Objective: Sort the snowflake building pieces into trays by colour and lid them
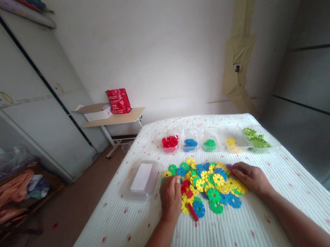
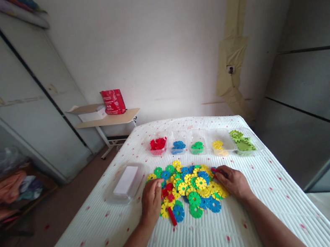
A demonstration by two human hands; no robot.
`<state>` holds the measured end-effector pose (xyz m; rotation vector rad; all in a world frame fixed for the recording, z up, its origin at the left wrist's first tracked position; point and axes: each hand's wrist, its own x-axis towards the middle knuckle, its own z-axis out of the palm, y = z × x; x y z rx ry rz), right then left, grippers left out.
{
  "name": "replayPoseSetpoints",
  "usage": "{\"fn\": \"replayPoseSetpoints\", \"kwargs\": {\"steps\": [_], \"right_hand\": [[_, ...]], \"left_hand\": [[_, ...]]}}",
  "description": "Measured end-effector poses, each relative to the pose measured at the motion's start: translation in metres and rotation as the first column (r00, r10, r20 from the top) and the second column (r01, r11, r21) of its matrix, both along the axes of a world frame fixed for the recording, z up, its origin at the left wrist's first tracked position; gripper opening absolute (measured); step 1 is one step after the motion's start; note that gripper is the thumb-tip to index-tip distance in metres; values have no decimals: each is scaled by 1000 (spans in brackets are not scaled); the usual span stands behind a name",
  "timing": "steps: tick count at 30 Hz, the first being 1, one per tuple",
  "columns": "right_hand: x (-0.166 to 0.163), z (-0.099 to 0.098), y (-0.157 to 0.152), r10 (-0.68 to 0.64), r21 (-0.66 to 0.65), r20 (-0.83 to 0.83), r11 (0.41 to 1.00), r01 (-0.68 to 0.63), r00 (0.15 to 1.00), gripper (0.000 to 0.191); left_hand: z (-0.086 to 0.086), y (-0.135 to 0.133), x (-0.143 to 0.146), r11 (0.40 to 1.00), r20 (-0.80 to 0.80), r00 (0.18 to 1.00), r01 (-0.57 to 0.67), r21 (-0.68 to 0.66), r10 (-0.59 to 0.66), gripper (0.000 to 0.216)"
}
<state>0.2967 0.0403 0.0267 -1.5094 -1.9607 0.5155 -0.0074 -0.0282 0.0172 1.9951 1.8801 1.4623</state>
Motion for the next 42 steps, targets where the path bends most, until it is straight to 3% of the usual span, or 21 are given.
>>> {"fn": "replayPoseSetpoints", "kwargs": {"steps": [20, 36, 42], "right_hand": [[2, -7, 2, 1, 23, 25, 1000, -2, 1000, 40], [-1, -2, -2, -9, 6, 17, 1000, 8, 1000, 39], [-4, 5, -6, 33, 16, 89, 999, -34, 995, 38]], "left_hand": [[-5, -3, -2, 998, 12, 998, 54, -10, -54, 24], [-5, -3, -2, 998, 26, 998, 57, -22, -56, 29], [-6, -1, -4, 998, 13, 998, 62, 16, -62, 28]]}}
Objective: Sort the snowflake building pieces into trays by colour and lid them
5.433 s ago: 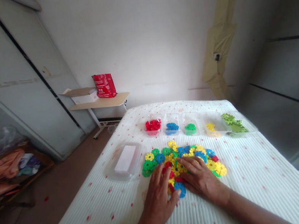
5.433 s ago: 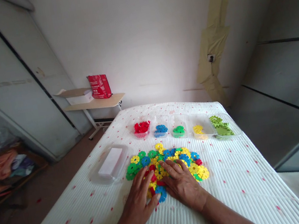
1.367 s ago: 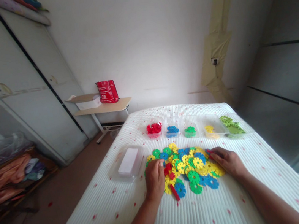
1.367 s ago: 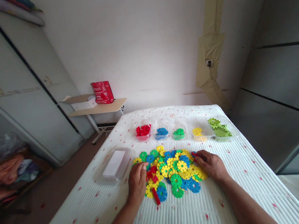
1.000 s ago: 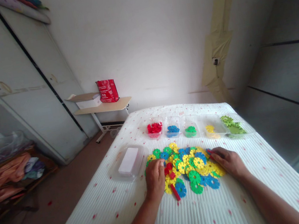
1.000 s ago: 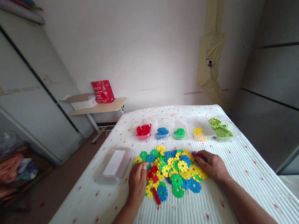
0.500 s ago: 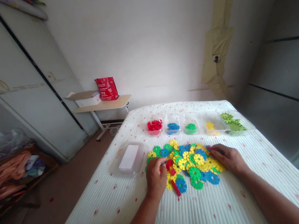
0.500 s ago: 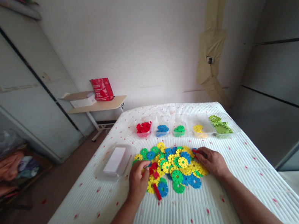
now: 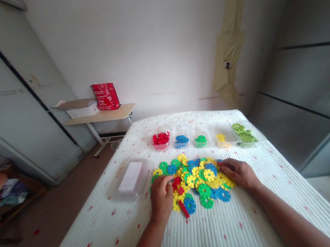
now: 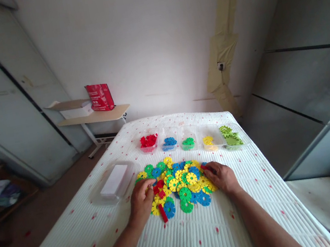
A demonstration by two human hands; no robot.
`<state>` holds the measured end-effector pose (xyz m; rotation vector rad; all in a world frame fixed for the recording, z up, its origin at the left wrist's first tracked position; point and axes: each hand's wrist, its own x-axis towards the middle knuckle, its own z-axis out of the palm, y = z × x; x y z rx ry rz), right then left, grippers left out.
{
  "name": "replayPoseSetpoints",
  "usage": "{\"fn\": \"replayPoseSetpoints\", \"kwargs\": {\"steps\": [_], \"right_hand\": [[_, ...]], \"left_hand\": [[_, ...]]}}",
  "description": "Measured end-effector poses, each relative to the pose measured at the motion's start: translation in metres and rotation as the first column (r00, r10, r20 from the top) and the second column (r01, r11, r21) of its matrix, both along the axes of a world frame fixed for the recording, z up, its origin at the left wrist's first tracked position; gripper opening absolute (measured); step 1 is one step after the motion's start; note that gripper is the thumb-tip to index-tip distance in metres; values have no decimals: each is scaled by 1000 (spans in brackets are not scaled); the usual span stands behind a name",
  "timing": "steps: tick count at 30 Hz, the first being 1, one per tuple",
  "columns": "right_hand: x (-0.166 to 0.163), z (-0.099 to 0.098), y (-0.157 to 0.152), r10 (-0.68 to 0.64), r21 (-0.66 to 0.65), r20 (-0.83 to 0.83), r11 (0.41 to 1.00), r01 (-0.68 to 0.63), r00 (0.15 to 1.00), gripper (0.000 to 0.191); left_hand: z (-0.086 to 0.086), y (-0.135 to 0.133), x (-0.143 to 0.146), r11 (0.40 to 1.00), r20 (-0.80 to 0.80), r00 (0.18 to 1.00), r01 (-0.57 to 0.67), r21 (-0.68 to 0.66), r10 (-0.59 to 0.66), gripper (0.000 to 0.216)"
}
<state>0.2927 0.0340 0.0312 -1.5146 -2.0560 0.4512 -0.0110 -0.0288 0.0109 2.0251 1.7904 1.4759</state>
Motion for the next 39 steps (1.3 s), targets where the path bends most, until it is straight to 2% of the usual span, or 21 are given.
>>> {"fn": "replayPoseSetpoints", "kwargs": {"steps": [9, 14, 17, 22, 29, 31, 34, 37, 39], "right_hand": [[-18, 6, -12, 150, 131, 183, 976, -175, 972, 28], [-34, 14, -19, 230, 259, 244, 920, -292, 942, 24], [-38, 12, -20, 296, 306, 249, 879, -365, 922, 22], [-40, 5, -22, 302, 343, 303, 851, -399, 904, 26], [-55, 12, -35, 375, 340, 345, 805, -487, 861, 30], [-53, 10, -31, 353, 373, 323, 805, -461, 878, 30], [-40, 2, -16, 246, 428, 199, 849, -310, 949, 29], [-21, -6, -2, 137, 413, 58, 899, -148, 989, 28], [-13, -8, 3, 94, 378, 21, 921, -95, 995, 27]], "left_hand": [[-5, 2, -2, 1000, -4, 1000, 0, -2, 0, 25], [-4, 1, -2, 1000, -11, 1000, 3, -9, -3, 28], [-2, 0, -1, 1000, -20, 1000, -7, -7, 7, 27], [0, 0, -1, 1000, -22, 1000, -10, -4, 10, 29], [-2, 0, -1, 1000, -12, 1000, 4, 4, -4, 29], [-2, 0, -1, 1000, -8, 1000, 8, 3, -8, 29], [-3, 1, -1, 1000, -3, 1000, 17, 3, -17, 28], [-2, 1, -1, 1000, 0, 1000, 15, 5, -15, 28], [-1, 0, -1, 1000, -3, 1000, 16, 5, -16, 28]]}}
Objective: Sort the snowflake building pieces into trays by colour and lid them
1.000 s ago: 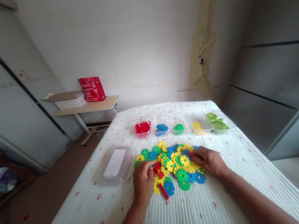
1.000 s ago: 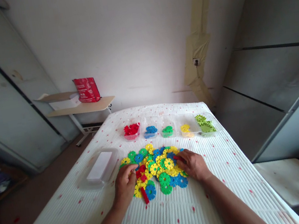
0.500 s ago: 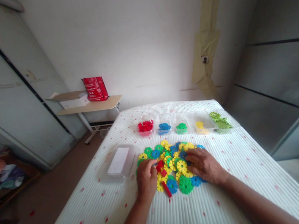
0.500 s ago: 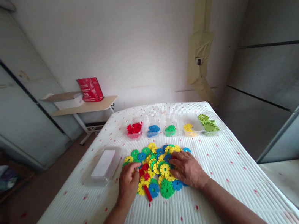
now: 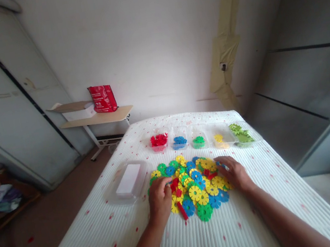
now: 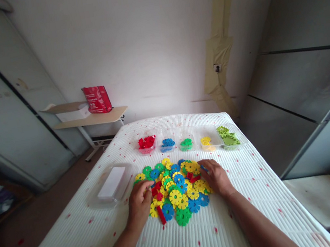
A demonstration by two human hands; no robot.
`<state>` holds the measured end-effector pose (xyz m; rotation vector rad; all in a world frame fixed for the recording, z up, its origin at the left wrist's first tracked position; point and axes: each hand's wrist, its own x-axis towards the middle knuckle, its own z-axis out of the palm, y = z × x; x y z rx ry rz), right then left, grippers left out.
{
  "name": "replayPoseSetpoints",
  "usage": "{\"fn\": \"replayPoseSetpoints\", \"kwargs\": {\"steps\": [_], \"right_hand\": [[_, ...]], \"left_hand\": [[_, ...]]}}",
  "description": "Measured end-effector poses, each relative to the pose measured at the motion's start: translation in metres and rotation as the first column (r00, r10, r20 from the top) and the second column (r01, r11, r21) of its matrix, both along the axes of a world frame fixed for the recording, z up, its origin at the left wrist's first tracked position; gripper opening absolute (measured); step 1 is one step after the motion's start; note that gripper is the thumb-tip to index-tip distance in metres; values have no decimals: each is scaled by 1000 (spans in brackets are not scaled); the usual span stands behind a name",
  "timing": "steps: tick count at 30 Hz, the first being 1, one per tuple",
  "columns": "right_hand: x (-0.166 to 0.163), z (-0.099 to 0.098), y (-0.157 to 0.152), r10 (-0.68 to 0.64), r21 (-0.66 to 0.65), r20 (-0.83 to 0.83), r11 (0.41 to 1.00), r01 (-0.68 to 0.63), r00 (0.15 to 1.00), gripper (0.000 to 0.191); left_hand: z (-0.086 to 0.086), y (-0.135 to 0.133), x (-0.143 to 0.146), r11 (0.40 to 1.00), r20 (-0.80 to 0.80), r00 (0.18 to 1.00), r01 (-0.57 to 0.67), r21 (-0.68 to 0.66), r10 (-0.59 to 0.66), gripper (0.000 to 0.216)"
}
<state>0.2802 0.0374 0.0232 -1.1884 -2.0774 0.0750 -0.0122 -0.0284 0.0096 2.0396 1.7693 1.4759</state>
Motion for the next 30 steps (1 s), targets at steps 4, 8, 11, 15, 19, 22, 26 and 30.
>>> {"fn": "replayPoseSetpoints", "kwargs": {"steps": [4, 8, 11, 15, 19, 22, 26, 30], "right_hand": [[-1, 6, 3, -5, -56, 56, 998, 8, 998, 28], [-17, 18, 7, 1, -124, 193, 992, 23, 981, 31], [-28, 25, 14, -21, -200, 296, 976, 83, 955, 40], [-37, 34, 22, -30, -287, 393, 946, 153, 919, 46], [-40, 40, 20, -16, -332, 441, 926, 179, 897, 44], [-40, 41, 15, -25, -314, 471, 929, 195, 882, 43], [-37, 38, 12, -6, -279, 482, 947, 160, 876, 43], [-23, 31, 19, -16, -213, 326, 973, 90, 945, 42]], "left_hand": [[0, 0, 0, 1000, -5, 1000, 8, 0, -8, 28], [-2, 1, 0, 1000, -7, 1000, 9, 10, -9, 27], [-3, 2, 0, 1000, -7, 1000, 14, 13, -14, 27], [-3, 2, -1, 1000, -4, 1000, 12, 9, -12, 27], [-2, 1, 0, 1000, -7, 1000, 10, 21, -9, 26], [-1, 1, 1, 1000, -19, 1000, 10, 24, -10, 26], [-1, 1, 0, 1000, -25, 1000, 12, 14, -12, 26], [-1, 1, -1, 1000, -17, 1000, 10, 2, -10, 25]]}}
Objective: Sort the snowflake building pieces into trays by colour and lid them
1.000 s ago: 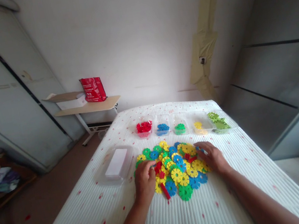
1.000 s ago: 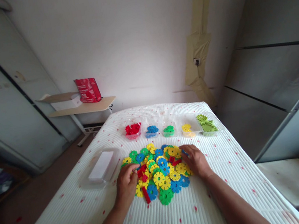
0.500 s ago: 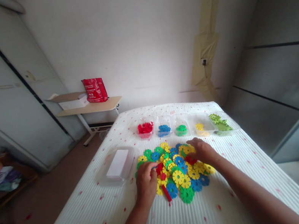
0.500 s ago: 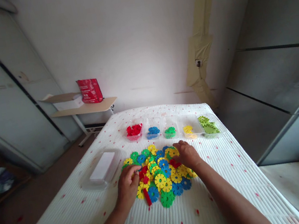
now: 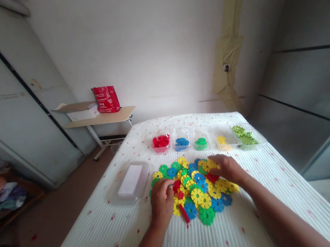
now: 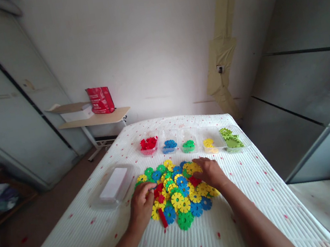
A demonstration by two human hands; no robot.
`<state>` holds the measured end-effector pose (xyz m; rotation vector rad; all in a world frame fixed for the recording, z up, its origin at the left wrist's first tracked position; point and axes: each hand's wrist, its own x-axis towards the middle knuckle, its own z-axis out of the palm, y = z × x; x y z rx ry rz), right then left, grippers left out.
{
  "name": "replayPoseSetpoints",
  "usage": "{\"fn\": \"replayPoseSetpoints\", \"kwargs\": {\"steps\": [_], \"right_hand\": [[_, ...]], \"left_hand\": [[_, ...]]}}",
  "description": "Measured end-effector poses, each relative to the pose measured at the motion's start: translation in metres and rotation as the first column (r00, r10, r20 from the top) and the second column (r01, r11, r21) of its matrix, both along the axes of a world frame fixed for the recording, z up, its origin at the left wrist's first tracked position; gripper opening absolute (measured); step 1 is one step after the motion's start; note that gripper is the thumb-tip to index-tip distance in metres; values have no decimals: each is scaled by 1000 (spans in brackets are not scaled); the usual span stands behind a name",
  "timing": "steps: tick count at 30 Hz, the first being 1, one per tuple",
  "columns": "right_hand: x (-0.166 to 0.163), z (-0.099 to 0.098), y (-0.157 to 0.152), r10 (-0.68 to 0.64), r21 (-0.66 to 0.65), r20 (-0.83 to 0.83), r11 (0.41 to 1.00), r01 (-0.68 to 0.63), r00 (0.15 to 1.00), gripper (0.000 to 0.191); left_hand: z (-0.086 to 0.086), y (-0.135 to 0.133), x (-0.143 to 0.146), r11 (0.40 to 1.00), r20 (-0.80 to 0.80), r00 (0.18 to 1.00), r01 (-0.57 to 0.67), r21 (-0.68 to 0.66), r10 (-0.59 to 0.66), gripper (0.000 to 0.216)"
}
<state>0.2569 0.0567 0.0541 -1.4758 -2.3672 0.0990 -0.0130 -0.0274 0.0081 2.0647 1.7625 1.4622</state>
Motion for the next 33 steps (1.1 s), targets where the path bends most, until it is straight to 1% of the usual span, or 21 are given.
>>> {"fn": "replayPoseSetpoints", "kwargs": {"steps": [3, 5, 7, 9, 12, 15, 22, 29, 33], "right_hand": [[9, -5, 6, -20, 105, -124, 994, 33, 992, 41], [9, -6, 7, -30, 122, -134, 991, 46, 991, 41], [2, -4, 4, -31, 94, -88, 995, 40, 996, 40], [-10, -1, -1, -43, 52, -7, 998, 43, 999, 38], [-27, 5, -8, -82, -13, 117, 996, 84, 990, 31], [-37, 9, -11, -118, -47, 189, 991, 129, 975, 28], [-38, 14, -14, -125, 3, 251, 992, 128, 960, 31], [-44, 14, -15, -136, -9, 279, 990, 144, 951, 29], [-40, 15, -14, -136, 55, 233, 990, 127, 963, 29]], "left_hand": [[0, 0, 0, 1000, 1, 1000, 4, -4, -4, 25], [1, 1, 1, 1000, -1, 1000, 5, -3, -5, 25], [0, 1, 1, 1000, 0, 1000, 3, -1, -3, 25], [-1, 1, 1, 1000, 3, 1000, 3, -5, -3, 25], [-2, 1, 0, 1000, 6, 1000, 5, -7, -5, 25], [-1, 1, 0, 1000, 14, 1000, 7, 2, -7, 25], [2, 0, 2, 1000, 26, 1000, 0, -15, 1, 25], [3, -1, 2, 1000, 29, 1000, 3, -9, -3, 25], [5, -2, 2, 1000, 30, 1000, 3, -8, -3, 24]]}}
